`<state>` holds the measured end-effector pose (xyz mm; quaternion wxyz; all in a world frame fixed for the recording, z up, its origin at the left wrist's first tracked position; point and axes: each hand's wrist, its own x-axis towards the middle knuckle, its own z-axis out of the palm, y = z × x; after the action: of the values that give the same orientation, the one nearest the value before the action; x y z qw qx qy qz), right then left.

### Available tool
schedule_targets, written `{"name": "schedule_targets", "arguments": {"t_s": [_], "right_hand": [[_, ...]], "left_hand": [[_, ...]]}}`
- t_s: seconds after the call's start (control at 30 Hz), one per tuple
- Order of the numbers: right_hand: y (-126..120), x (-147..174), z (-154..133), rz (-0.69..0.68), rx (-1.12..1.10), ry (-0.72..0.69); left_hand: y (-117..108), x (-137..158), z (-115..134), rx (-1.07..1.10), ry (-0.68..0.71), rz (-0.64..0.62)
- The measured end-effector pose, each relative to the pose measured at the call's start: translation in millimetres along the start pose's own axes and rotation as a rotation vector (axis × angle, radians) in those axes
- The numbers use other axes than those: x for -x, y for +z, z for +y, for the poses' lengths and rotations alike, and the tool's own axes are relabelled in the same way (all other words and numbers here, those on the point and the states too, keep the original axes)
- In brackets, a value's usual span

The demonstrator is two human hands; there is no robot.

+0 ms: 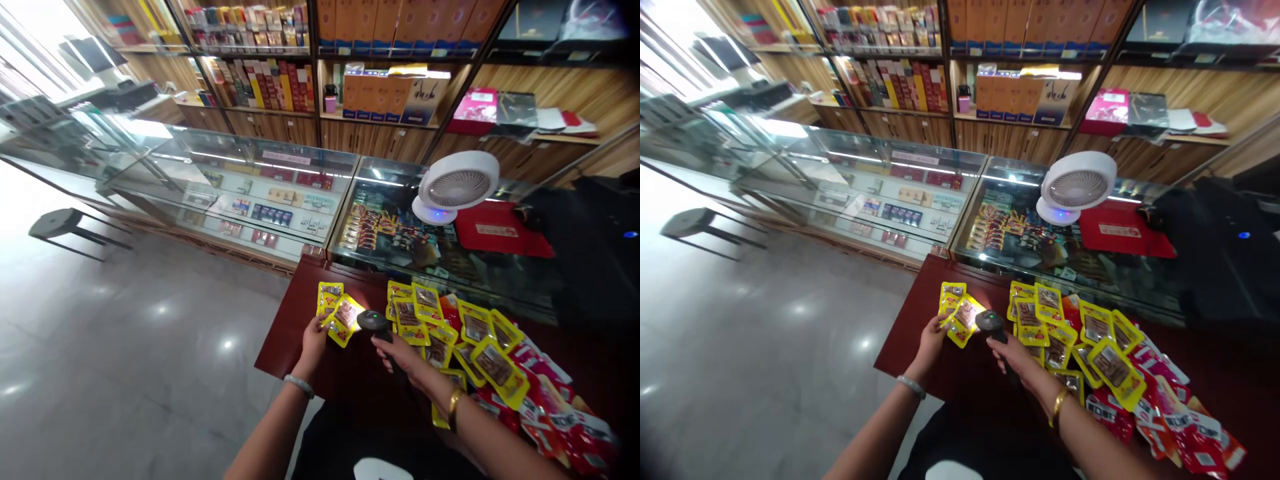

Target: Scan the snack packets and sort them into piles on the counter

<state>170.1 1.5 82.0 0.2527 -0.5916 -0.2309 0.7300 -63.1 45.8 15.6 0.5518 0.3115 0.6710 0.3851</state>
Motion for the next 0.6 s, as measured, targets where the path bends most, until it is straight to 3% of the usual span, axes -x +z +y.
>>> {"name": "schedule_targets", "arguments": {"t_s": [0.17, 0.33, 0.43, 0.53, 0.6], "right_hand": [[-13.2, 14.0, 6.4, 0.029, -0.031, 0.001], [-44.8, 32.1, 14.2, 0.081, -0.039, -0.031], [-69.2, 44.2, 20.1, 0.120, -0.042, -0.070], [-90.9, 57.6, 23.4, 0.153, -0.075, -0.098], [-102.3, 65.9, 24.4, 0.168, -0.099, -0.110]], "left_hand": [[-6.3, -6.4, 15.9, 0.047, 0.066, 0.029], [1.6, -11.3, 21.8, -0.079, 0.070, 0.105], [8.9, -6.8, 27.9, -0.349, 0.149, 0.202], [25.6, 7.0, 37.1, -0.759, 0.379, 0.367], [48.1, 20.1, 41.1, -0.946, 0.538, 0.399]]}}
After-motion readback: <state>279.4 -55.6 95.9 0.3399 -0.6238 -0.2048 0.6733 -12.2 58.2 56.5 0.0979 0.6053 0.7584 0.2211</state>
